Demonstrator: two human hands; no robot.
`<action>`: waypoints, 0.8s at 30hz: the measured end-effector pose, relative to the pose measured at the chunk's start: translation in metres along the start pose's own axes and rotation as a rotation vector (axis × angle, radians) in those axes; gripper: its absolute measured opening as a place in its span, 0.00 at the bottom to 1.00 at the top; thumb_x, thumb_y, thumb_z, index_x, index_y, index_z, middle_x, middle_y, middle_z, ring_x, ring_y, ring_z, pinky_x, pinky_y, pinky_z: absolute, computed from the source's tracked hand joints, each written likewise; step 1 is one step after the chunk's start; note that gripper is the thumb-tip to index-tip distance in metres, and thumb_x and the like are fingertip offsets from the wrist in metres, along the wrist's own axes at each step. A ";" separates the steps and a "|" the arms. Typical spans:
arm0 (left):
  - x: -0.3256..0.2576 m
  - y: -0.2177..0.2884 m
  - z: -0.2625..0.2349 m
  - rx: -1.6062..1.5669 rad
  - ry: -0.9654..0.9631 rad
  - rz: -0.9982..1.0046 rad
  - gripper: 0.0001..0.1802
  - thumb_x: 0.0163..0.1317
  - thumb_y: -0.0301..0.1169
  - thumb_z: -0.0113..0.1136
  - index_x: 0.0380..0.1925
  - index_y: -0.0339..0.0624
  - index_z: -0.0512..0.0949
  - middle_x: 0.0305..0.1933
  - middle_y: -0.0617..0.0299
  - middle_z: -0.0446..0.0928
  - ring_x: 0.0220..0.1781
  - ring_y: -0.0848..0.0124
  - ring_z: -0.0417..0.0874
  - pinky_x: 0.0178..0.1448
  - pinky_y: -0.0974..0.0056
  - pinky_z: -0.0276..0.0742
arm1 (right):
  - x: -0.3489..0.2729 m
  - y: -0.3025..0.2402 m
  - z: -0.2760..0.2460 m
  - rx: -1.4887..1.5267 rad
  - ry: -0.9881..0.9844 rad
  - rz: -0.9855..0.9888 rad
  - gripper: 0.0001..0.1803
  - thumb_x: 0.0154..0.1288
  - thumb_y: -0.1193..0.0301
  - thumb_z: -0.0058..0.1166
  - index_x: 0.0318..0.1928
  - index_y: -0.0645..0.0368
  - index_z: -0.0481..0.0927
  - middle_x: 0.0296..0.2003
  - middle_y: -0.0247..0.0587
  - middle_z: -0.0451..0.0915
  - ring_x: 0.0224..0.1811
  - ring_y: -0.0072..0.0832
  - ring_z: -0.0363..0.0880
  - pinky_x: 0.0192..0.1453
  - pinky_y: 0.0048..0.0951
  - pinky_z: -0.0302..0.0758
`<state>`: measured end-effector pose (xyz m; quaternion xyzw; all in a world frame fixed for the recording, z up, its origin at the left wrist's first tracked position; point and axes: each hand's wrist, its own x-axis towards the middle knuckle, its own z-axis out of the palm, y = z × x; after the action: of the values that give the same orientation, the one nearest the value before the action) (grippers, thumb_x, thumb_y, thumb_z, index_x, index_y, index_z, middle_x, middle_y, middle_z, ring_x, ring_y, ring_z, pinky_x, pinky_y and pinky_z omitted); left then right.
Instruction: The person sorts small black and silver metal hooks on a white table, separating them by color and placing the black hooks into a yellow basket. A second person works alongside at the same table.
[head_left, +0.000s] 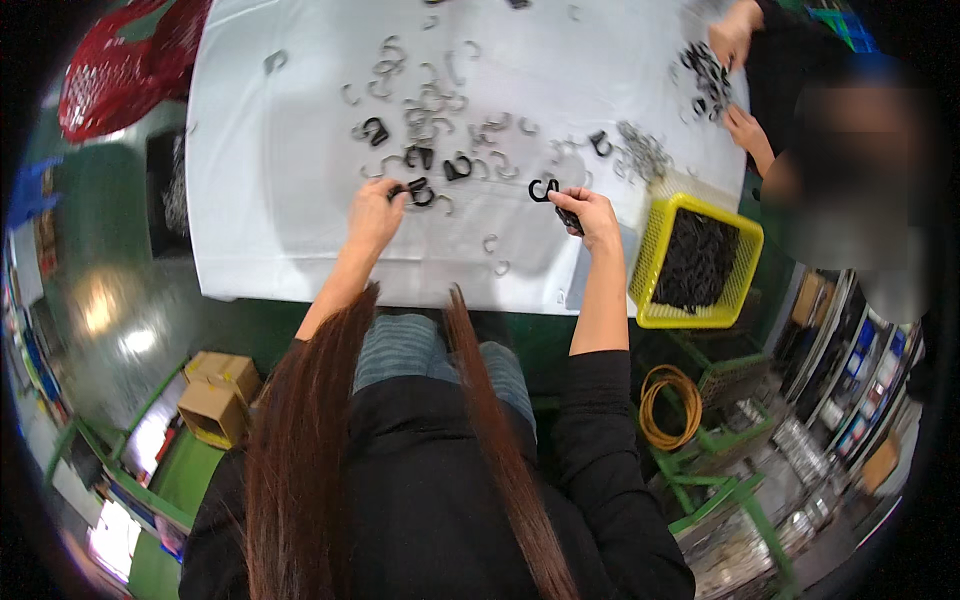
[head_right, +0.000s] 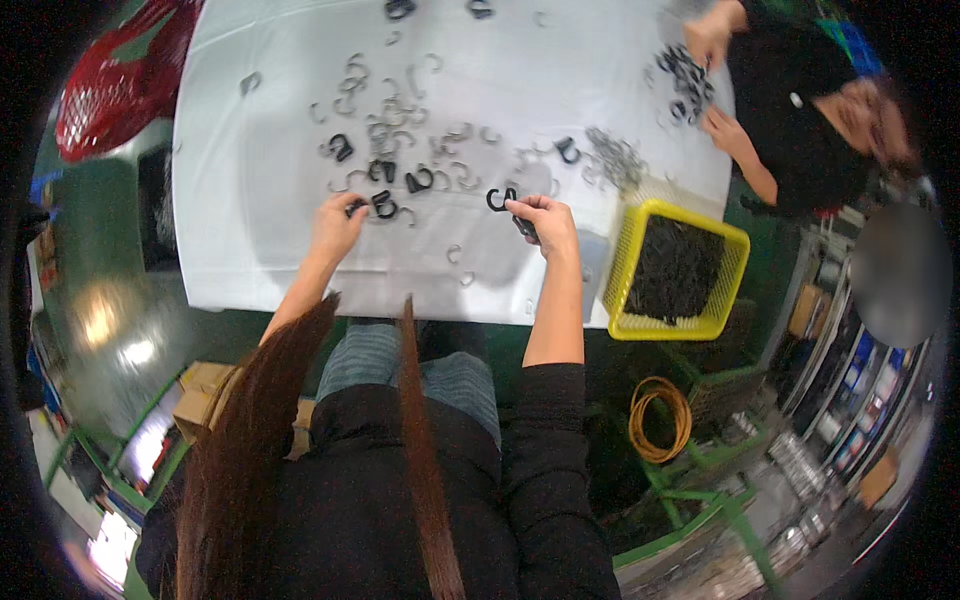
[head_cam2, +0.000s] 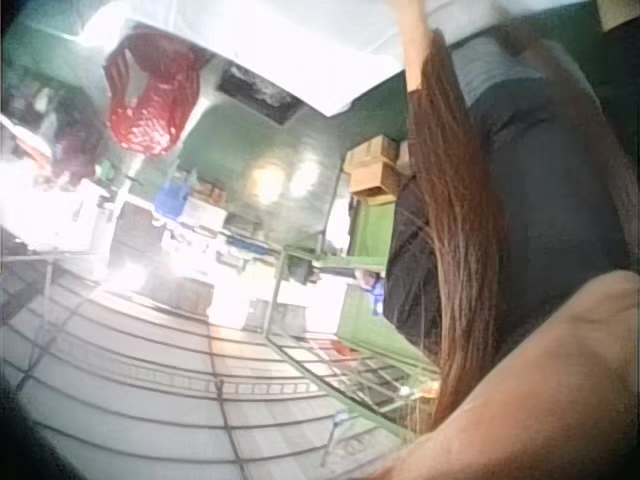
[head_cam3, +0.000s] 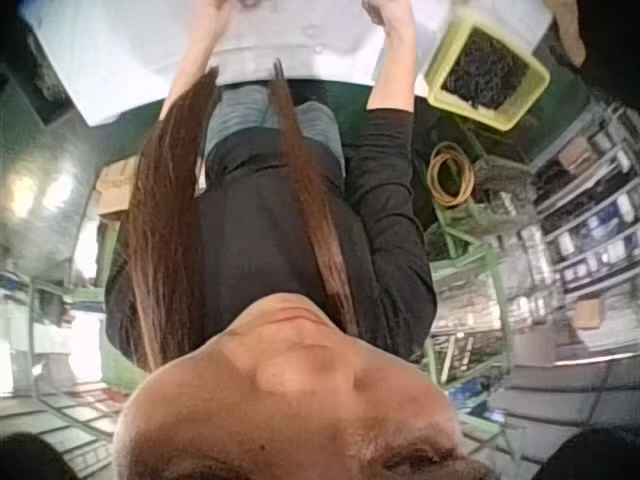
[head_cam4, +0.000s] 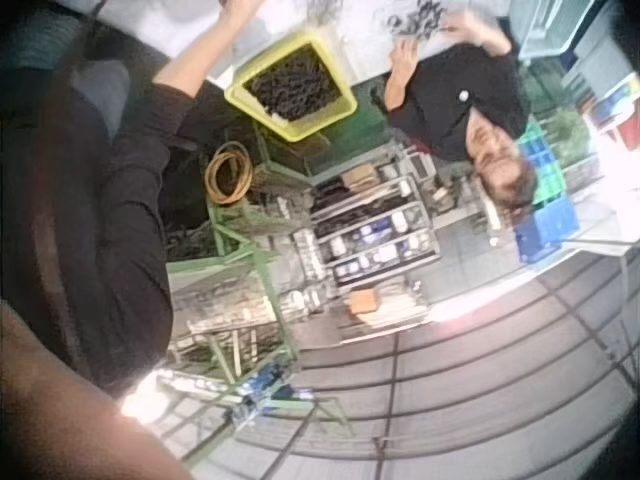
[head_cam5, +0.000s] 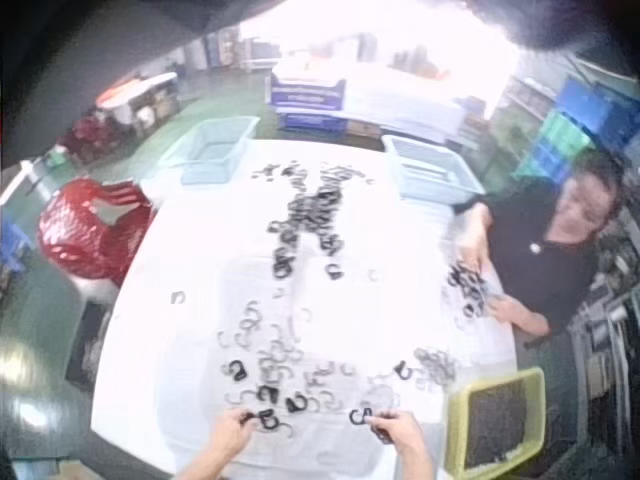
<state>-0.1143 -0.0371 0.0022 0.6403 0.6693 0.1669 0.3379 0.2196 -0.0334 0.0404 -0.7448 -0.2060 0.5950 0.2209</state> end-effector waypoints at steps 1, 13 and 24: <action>0.002 0.007 -0.003 0.131 0.099 0.120 0.10 0.58 0.33 0.59 0.39 0.47 0.81 0.31 0.60 0.80 0.31 0.74 0.78 0.36 0.68 0.74 | -0.010 0.009 -0.018 0.030 0.042 -0.022 0.12 0.50 0.67 0.68 0.32 0.56 0.79 0.21 0.27 0.74 0.18 0.15 0.66 0.18 0.19 0.59; -0.002 0.320 0.148 -0.856 -0.871 -0.174 0.31 0.59 0.44 0.59 0.60 0.45 0.65 0.53 0.55 0.74 0.47 0.70 0.78 0.46 0.63 0.78 | -0.096 0.082 -0.237 0.327 0.747 -0.154 0.18 0.49 0.60 0.69 0.37 0.56 0.80 0.34 0.30 0.78 0.39 0.25 0.74 0.38 0.30 0.70; 0.017 0.165 0.116 -0.140 0.159 0.257 0.22 0.52 0.29 0.63 0.49 0.39 0.73 0.49 0.50 0.73 0.53 0.55 0.71 0.59 0.56 0.65 | 0.048 -0.005 -0.104 -0.564 0.458 -0.635 0.13 0.54 0.64 0.60 0.40 0.55 0.80 0.37 0.41 0.79 0.42 0.36 0.79 0.43 0.36 0.74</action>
<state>0.0863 -0.0248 0.0238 0.6802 0.5934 0.3051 0.3034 0.3307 -0.0106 0.0248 -0.7880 -0.5225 0.2396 0.2205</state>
